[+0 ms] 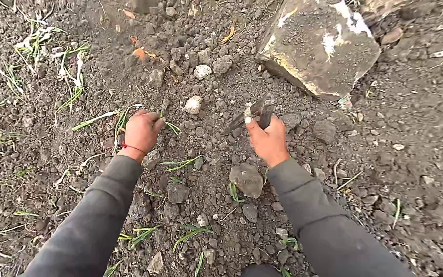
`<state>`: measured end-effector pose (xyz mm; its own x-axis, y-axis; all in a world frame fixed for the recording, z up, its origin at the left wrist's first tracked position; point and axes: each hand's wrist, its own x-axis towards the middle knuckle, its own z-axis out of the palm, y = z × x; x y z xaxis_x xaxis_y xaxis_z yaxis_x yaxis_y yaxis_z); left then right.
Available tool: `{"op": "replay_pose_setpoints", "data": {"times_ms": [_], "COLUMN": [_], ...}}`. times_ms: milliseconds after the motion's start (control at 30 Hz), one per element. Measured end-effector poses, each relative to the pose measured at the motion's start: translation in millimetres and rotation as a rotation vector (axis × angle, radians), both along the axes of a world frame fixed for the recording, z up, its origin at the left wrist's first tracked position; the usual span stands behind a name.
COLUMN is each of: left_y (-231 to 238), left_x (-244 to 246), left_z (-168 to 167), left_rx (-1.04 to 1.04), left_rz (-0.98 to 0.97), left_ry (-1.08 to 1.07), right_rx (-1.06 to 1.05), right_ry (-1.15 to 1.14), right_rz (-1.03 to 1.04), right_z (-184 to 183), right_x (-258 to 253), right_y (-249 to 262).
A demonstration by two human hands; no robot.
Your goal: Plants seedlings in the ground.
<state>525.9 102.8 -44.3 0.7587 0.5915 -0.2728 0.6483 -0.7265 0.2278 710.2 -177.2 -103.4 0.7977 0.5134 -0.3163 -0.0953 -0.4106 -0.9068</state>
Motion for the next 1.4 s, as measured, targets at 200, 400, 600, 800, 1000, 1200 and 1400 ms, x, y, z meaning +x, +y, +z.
{"op": "replay_pose_setpoints", "data": {"times_ms": [200,400,600,800,1000,1200,1400], "left_y": [-45.5,-63.5,-121.2,-37.6,11.8,46.6,61.1], "left_x": [51.8,105.7,121.2,43.6,30.7,-25.4,-157.9], "left_z": [-19.2,-20.2,-105.2,-69.0,-84.3,73.5,202.3], "left_rx": [-0.386,-0.416,-0.442,-0.104,0.104,0.035,0.035], "left_rz": [-0.033,0.012,-0.079,0.128,-0.076,-0.03,0.337], "left_ry": [0.069,0.134,0.421,0.13,0.488,0.353,0.493], "right_rx": [-0.156,-0.203,-0.21,-0.541,-0.852,-0.826,-0.896], "right_ry": [-0.111,0.03,-0.04,-0.212,-0.194,-0.159,-0.174], "right_rz": [0.327,0.243,0.278,0.454,0.742,0.624,0.563], "right_z": [52.4,-24.3,40.8,19.2,-33.0,-37.9,-46.6], "right_x": [32.3,0.9,28.3,87.7,79.3,87.0,83.8], "right_y": [19.2,33.8,-16.4,-45.3,-6.6,-16.2,-15.4]}}
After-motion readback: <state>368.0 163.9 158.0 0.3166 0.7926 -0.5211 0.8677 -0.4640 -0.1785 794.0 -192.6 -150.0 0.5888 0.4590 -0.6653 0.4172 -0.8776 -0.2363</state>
